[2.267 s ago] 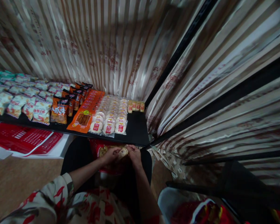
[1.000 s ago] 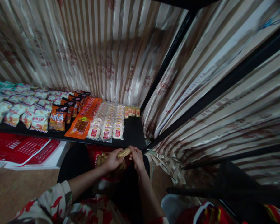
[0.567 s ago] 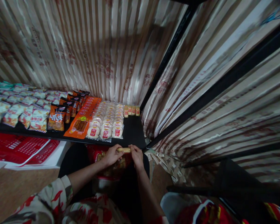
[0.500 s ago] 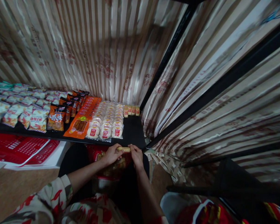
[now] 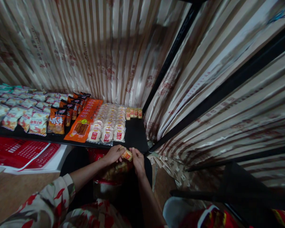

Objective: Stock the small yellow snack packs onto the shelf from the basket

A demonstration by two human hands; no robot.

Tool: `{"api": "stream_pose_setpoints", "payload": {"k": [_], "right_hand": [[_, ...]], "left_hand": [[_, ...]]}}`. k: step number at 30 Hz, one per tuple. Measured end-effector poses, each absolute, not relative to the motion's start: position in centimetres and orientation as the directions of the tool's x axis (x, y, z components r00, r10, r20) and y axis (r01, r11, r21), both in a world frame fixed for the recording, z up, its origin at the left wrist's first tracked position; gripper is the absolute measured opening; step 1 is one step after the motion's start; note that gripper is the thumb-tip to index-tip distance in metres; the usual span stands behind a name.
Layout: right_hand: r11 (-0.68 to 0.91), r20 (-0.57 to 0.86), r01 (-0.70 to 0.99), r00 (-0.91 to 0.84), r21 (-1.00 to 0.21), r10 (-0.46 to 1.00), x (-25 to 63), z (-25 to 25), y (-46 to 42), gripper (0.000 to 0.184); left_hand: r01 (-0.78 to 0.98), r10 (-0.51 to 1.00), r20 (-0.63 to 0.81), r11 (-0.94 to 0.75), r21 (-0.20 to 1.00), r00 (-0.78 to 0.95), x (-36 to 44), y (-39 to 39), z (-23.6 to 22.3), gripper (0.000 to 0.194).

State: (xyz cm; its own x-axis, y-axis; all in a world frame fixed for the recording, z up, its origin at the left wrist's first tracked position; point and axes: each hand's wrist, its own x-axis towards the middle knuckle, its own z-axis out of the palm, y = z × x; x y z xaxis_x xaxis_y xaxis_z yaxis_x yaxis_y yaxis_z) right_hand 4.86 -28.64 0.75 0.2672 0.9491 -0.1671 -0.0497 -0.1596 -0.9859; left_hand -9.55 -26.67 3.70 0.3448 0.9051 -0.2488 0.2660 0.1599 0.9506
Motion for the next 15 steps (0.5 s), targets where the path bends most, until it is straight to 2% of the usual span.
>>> {"api": "stream_pose_setpoints", "payload": {"k": [2, 4, 6, 8, 11, 15], "right_hand": [[-0.138, -0.122, 0.048, 0.249, -0.989, 0.961, 4.9, 1.1, -28.8, 0.049], [-0.071, -0.016, 0.246, 0.220, -0.967, 0.975, 5.0, 1.5, -29.0, 0.047], [0.030, 0.116, 0.488, 0.147, -0.872, 0.982, 5.1, 2.0, -29.1, 0.043], [0.140, 0.213, 0.639, 0.037, -0.756, 0.976, 5.1, 2.4, -29.2, 0.042], [0.237, 0.311, 0.736, -0.039, -0.634, 0.950, 5.0, 2.5, -29.1, 0.039], [0.238, 0.395, 0.824, -0.018, -0.515, 0.918, 5.1, 2.3, -28.7, 0.041]], "left_hand": [[0.280, 0.896, -0.259, 0.161, 0.946, 0.362, -9.6, -26.3, 4.0, 0.040], [0.302, 0.889, -0.271, 0.160, 0.940, 0.370, -9.5, -26.0, 4.2, 0.041], [0.329, 0.886, -0.281, 0.158, 0.931, 0.368, -9.3, -25.5, 4.5, 0.040], [0.357, 0.887, -0.288, 0.154, 0.921, 0.361, -9.1, -25.0, 4.9, 0.040], [0.393, 0.895, -0.277, 0.128, 0.910, 0.351, -8.8, -24.1, 5.5, 0.039], [0.489, 0.909, -0.244, 0.052, 0.871, 0.338, -8.2, -22.9, 6.1, 0.040]]}}
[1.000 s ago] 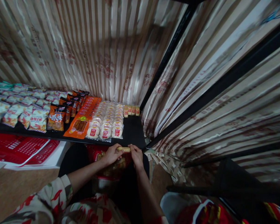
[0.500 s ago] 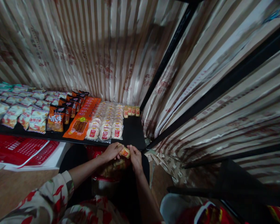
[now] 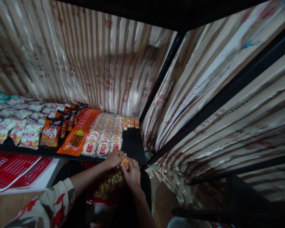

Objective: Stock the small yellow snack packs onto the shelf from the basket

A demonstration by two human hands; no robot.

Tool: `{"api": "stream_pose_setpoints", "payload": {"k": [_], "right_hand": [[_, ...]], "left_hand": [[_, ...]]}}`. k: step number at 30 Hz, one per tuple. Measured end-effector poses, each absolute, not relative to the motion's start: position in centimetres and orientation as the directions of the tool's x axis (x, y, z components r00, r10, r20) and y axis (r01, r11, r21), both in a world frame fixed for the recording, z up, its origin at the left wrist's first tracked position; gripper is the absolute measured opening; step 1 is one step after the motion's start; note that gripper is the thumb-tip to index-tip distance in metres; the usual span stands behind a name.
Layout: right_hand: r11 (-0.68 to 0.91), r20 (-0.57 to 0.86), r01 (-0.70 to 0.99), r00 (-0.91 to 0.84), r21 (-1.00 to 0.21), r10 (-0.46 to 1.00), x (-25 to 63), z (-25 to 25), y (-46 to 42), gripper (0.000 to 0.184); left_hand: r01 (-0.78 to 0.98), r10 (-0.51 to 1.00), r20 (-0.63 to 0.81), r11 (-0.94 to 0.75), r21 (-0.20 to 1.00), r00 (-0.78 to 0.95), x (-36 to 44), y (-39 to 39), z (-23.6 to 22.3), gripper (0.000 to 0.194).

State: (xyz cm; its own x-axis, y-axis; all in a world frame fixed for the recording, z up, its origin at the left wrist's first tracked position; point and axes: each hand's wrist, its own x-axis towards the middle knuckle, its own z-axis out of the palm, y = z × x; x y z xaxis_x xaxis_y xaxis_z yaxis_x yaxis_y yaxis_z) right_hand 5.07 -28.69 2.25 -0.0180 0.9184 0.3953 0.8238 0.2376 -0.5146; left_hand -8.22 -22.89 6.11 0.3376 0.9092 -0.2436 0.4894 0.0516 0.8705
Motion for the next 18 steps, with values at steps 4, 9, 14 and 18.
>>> {"api": "stream_pose_setpoints", "payload": {"k": [4, 9, 14, 18], "right_hand": [[0.232, 0.458, 0.864, -0.002, -0.447, 0.889, 5.3, 2.0, -28.1, 0.043], [0.204, 0.476, 0.886, 0.021, -0.416, 0.879, 5.6, 1.4, -27.2, 0.046], [0.201, 0.514, 0.877, 0.060, -0.436, 0.855, 5.7, 0.7, -26.0, 0.041], [0.209, 0.553, 0.861, 0.096, -0.463, 0.828, 5.8, -0.2, -25.0, 0.040]], "left_hand": [[0.622, 0.910, -0.254, -0.006, 0.783, 0.328, -7.6, -21.9, 6.7, 0.042], [0.730, 0.907, -0.252, -0.082, 0.679, 0.337, -6.7, -20.9, 8.2, 0.041], [0.788, 0.909, -0.215, -0.169, 0.592, 0.357, -5.9, -19.8, 9.2, 0.041], [0.832, 0.922, -0.191, -0.198, 0.518, 0.338, -5.3, -18.6, 8.9, 0.041]]}}
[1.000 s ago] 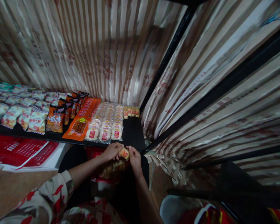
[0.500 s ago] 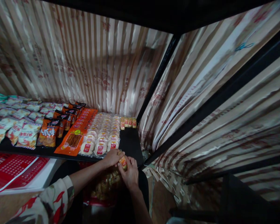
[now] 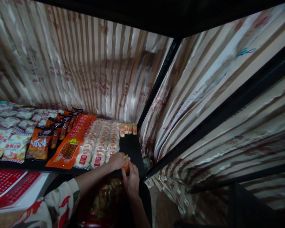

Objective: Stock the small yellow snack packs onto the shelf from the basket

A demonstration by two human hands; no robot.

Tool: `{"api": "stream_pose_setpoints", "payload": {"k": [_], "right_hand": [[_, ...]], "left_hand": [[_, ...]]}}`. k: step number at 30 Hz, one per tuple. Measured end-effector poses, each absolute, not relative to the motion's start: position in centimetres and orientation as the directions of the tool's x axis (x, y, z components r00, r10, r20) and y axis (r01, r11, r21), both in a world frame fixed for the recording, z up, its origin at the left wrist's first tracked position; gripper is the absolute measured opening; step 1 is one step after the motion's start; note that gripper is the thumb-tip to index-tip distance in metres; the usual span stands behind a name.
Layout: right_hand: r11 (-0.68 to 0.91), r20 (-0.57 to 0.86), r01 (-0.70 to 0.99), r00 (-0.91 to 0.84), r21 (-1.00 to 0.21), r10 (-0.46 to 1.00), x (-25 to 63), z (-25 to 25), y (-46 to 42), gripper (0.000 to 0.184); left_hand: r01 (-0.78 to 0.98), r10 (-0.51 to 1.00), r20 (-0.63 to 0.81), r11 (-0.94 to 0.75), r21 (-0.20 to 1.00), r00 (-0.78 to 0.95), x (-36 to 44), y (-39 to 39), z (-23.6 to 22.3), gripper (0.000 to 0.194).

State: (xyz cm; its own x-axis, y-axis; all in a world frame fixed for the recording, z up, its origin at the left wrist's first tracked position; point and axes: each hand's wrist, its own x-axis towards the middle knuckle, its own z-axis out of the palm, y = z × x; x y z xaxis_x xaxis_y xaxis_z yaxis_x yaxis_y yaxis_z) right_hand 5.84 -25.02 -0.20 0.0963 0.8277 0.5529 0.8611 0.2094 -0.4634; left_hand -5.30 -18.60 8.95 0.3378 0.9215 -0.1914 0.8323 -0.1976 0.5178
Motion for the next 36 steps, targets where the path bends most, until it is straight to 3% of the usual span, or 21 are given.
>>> {"api": "stream_pose_setpoints", "payload": {"k": [15, 26, 36], "right_hand": [[0.100, 0.474, 0.826, 0.216, -0.555, 0.854, 6.0, -1.2, -22.3, 0.043], [0.006, 0.444, 0.836, 0.286, -0.549, 0.849, 5.9, -1.1, -20.3, 0.043], [0.030, 0.483, 0.830, 0.294, -0.557, 0.825, 6.2, -1.5, -17.7, 0.044]], "left_hand": [[0.839, 0.924, -0.208, -0.177, 0.515, 0.322, -4.0, -16.9, 8.7, 0.035], [0.796, 0.924, -0.152, -0.209, 0.567, 0.351, -3.3, -14.9, 8.4, 0.027], [0.812, 0.938, -0.128, -0.205, 0.546, 0.323, -2.7, -13.3, 7.3, 0.033]]}}
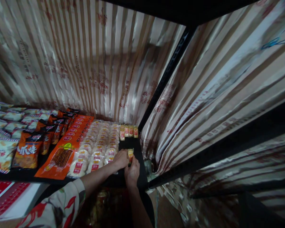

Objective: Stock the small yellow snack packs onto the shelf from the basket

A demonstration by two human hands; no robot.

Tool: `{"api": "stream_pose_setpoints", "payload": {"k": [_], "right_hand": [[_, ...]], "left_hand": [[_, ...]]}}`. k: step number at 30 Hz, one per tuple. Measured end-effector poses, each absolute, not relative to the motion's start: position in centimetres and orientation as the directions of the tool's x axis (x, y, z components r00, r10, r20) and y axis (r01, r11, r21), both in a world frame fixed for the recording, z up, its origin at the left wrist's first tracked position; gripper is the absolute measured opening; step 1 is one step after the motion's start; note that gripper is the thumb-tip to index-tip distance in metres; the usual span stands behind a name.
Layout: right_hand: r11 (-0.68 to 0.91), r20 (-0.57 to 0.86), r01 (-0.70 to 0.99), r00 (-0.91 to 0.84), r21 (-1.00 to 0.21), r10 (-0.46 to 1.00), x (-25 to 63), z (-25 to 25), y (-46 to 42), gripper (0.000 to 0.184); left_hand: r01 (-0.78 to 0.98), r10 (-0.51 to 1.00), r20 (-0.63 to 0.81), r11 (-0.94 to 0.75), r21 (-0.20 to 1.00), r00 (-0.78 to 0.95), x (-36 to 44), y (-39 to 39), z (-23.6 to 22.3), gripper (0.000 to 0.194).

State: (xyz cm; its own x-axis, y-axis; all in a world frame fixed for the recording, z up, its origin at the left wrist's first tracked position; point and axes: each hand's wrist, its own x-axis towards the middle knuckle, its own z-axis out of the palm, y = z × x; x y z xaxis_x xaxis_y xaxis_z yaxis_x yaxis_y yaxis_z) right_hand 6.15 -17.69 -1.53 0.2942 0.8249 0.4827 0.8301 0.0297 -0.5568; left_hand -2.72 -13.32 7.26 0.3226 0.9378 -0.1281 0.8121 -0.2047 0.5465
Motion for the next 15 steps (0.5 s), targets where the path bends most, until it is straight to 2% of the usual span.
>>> {"api": "stream_pose_setpoints", "payload": {"k": [9, 15], "right_hand": [[0.007, 0.489, 0.807, 0.350, -0.590, 0.799, 6.5, -1.8, -14.9, 0.046], [-0.011, 0.474, 0.798, 0.369, -0.603, 0.800, 6.6, -1.5, -13.1, 0.046]], "left_hand": [[0.819, 0.927, -0.147, -0.222, 0.529, 0.346, -2.0, -12.3, 8.5, 0.035], [0.859, 0.908, -0.016, -0.389, 0.334, 0.418, -1.8, -11.2, 8.2, 0.038]]}}
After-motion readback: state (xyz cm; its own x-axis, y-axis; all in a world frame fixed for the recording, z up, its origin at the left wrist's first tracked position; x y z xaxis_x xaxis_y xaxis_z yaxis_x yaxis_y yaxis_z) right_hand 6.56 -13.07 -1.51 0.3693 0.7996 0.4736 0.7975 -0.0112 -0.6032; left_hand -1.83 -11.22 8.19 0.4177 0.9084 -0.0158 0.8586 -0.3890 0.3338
